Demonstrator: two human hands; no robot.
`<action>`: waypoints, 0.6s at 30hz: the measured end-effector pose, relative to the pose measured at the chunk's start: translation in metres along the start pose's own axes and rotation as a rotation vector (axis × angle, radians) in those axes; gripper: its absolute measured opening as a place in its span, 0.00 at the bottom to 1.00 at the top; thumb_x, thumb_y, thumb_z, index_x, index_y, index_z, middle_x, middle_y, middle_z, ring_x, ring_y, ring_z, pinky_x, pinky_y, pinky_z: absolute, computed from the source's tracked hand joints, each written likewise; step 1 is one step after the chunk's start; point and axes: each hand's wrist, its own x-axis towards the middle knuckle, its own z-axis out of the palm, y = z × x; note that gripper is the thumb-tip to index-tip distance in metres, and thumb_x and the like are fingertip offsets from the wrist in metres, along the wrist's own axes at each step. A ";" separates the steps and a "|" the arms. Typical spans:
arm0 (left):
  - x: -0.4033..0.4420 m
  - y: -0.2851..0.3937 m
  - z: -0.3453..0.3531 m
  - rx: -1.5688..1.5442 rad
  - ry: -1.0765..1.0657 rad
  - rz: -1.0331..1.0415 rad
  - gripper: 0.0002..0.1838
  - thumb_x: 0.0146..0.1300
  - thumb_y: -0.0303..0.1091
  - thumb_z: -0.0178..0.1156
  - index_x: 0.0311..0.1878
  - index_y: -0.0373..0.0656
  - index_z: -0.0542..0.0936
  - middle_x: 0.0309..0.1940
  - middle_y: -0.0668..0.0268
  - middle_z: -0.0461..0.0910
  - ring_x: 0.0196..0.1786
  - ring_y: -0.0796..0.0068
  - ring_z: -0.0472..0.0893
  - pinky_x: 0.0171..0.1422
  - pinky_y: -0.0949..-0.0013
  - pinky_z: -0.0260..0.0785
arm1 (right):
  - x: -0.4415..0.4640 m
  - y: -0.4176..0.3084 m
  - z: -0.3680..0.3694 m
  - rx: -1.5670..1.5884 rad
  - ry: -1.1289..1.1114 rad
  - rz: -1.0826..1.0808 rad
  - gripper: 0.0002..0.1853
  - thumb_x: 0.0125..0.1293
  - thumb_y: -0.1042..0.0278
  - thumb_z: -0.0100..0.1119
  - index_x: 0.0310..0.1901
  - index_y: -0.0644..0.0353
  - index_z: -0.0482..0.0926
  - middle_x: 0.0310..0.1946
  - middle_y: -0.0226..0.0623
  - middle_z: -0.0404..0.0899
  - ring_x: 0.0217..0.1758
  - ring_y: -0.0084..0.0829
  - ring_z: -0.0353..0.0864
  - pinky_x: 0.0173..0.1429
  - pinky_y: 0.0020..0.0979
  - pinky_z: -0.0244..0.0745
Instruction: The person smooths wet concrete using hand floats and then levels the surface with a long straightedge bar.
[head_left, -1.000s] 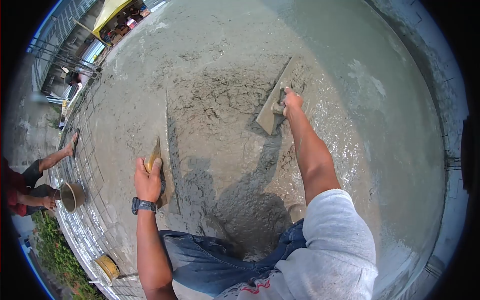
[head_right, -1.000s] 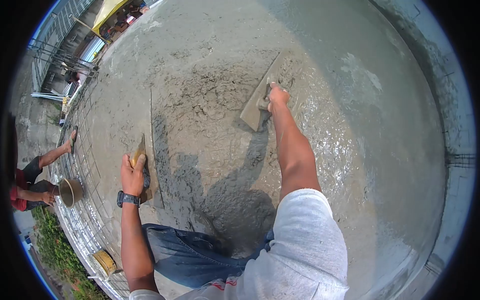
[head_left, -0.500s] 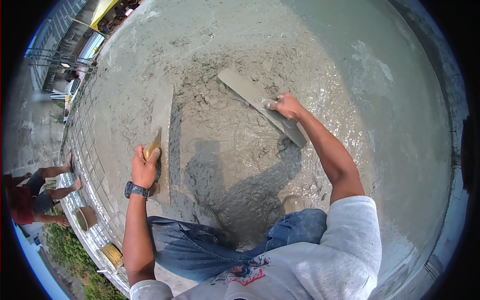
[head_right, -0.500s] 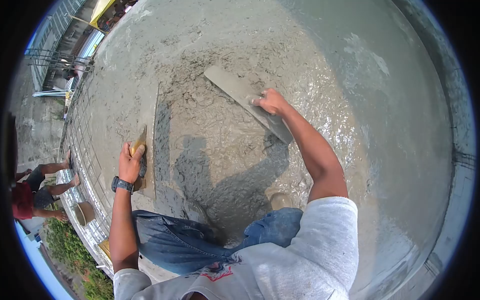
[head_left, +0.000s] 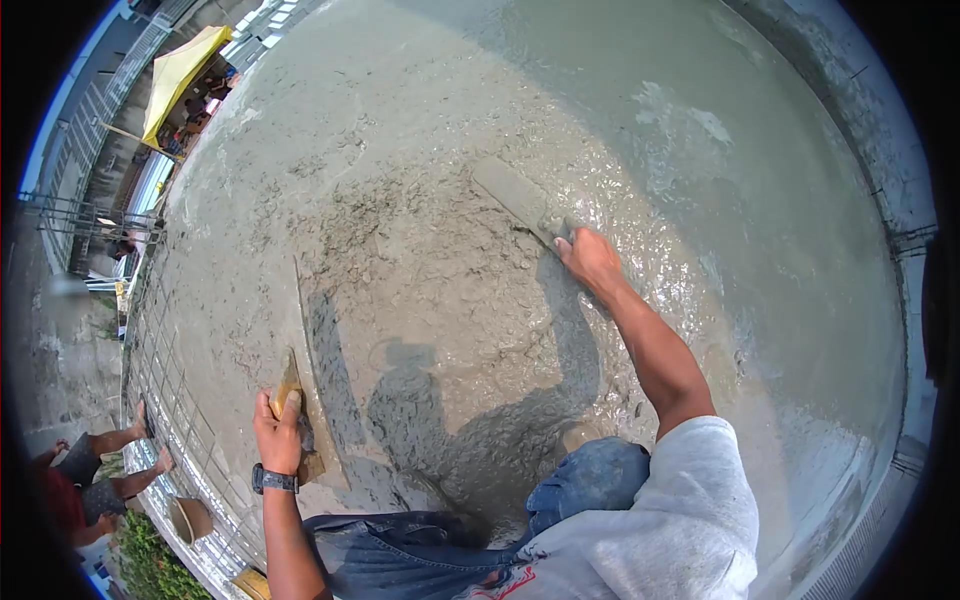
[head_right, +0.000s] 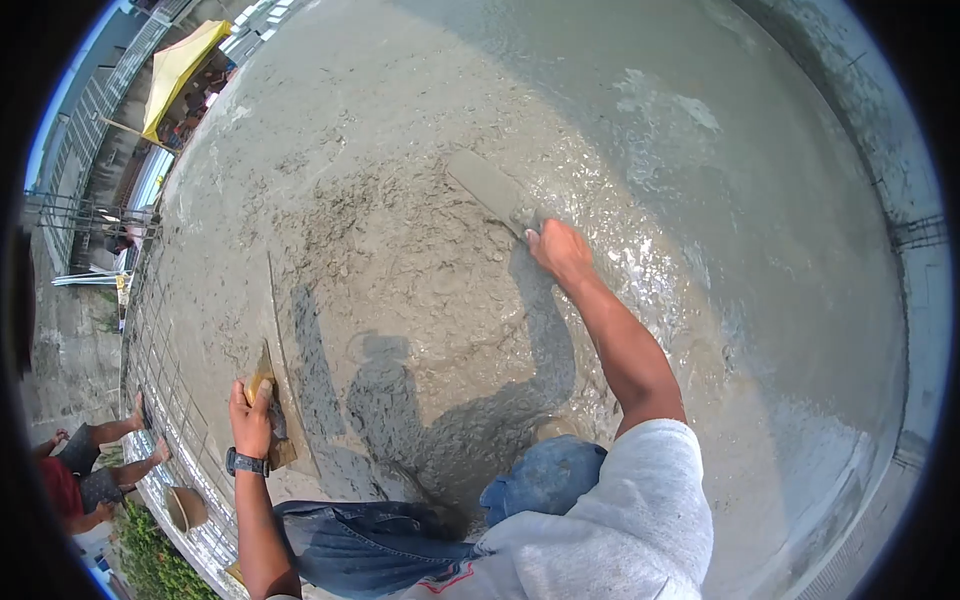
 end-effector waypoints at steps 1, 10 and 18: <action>-0.005 0.007 -0.004 -0.078 0.009 -0.037 0.09 0.73 0.34 0.61 0.46 0.40 0.74 0.34 0.74 0.74 0.35 0.85 0.68 0.39 0.75 0.63 | -0.009 -0.007 0.017 0.076 -0.037 0.028 0.24 0.69 0.47 0.60 0.44 0.65 0.84 0.41 0.57 0.85 0.47 0.58 0.85 0.52 0.51 0.79; -0.009 -0.063 -0.051 -0.048 0.158 -0.219 0.12 0.73 0.39 0.62 0.40 0.44 0.72 0.29 0.75 0.68 0.32 0.85 0.64 0.37 0.74 0.60 | -0.190 -0.157 0.268 1.063 -1.134 -0.027 0.20 0.64 0.53 0.70 0.37 0.66 0.80 0.20 0.31 0.74 0.16 0.24 0.70 0.20 0.32 0.64; -0.006 -0.022 -0.012 0.016 0.128 -0.256 0.12 0.71 0.39 0.63 0.39 0.44 0.72 0.26 0.76 0.68 0.27 0.85 0.65 0.30 0.77 0.59 | -0.074 -0.110 0.257 1.040 -0.365 0.015 0.42 0.59 0.49 0.74 0.60 0.84 0.72 0.29 0.42 0.82 0.26 0.28 0.79 0.29 0.35 0.72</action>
